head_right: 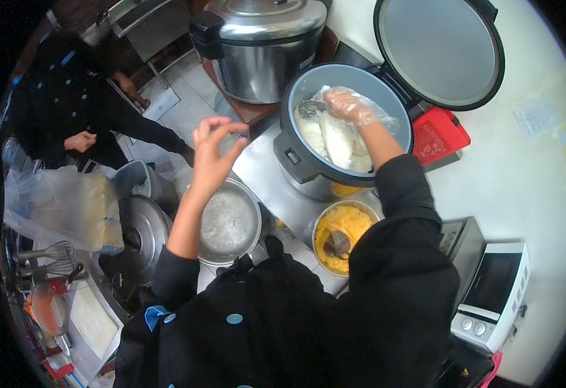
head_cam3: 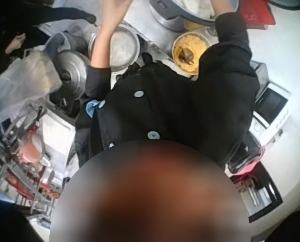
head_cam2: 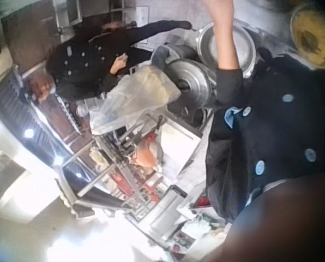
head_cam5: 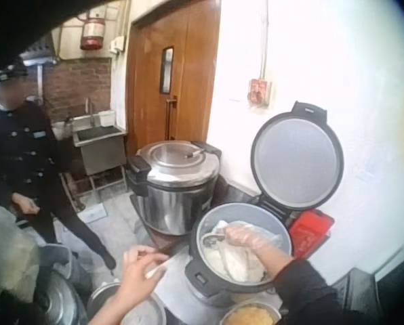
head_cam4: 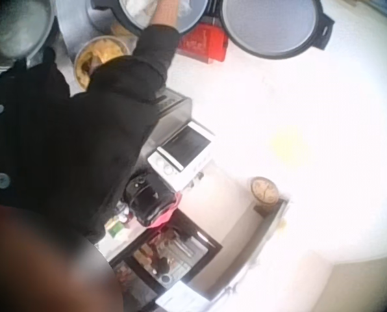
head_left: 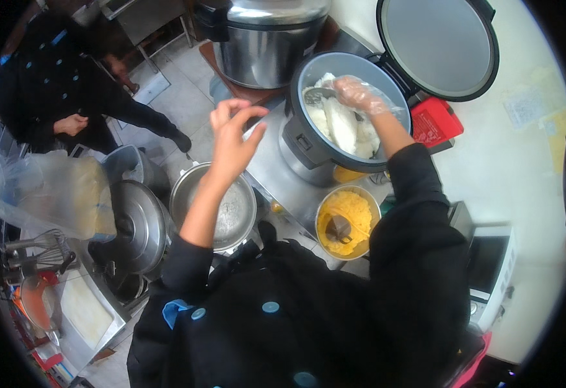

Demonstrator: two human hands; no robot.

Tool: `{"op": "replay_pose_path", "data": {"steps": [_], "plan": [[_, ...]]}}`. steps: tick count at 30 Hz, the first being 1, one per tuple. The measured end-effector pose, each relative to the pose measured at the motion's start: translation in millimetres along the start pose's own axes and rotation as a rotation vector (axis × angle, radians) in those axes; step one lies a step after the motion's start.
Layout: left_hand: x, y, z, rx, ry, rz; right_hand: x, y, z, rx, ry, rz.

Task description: The person scoops cooked rice from a large metal bowl into a rice cooker using a spatula, scrapes the bowl to transfer the remaining rice, and then handles a pan and checks a bowl of liquid near the stove.

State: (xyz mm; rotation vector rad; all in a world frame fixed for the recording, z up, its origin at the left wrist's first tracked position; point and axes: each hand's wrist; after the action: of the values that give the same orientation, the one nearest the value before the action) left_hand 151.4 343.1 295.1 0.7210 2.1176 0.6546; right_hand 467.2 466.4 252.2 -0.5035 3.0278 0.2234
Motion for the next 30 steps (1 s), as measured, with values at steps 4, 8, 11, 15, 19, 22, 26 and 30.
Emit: {"op": "replay_pose_path", "data": {"steps": [4,8,11,15,19,22,26,30], "plan": [[29.7,-80.4,-79.7,-0.017,0.165,-0.169,27.7,-39.7,-103.9,0.051,0.815,0.41],[50.9,-166.5,-107.2,-0.045,0.043,-0.571,48.5,-83.4,-164.7,0.097,0.269,0.278],[51.7,-194.1,-104.0,-0.059,-0.028,-0.679,51.7,-91.3,-98.7,0.057,0.019,0.106],[50.8,-198.2,-80.2,-0.097,-0.119,-0.655,52.4,-87.0,-50.0,0.005,0.005,0.072],[47.6,-167.0,-55.3,-0.071,-0.137,-0.526,39.6,-70.4,-32.9,0.069,-0.01,0.058],[26.7,-142.0,-55.6,-0.023,-0.068,-0.366,19.2,-78.9,-69.9,0.111,-0.054,0.047],[31.9,-193.5,-80.9,-0.08,0.041,-0.53,48.2,-109.1,-144.7,-0.14,0.302,0.344],[61.3,-264.5,-87.2,-0.042,0.109,-0.549,-1.0,-133.6,-95.4,-0.327,-0.055,0.594]]}}
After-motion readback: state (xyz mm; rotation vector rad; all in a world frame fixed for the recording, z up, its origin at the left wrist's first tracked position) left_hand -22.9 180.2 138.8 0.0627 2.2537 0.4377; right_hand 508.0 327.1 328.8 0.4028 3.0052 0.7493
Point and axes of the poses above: each hand's wrist, its own y-axis towards the middle knuckle, its own z-axis out of the palm, x = y × z, and after that the axes turned 13 degrees about z, right-handed
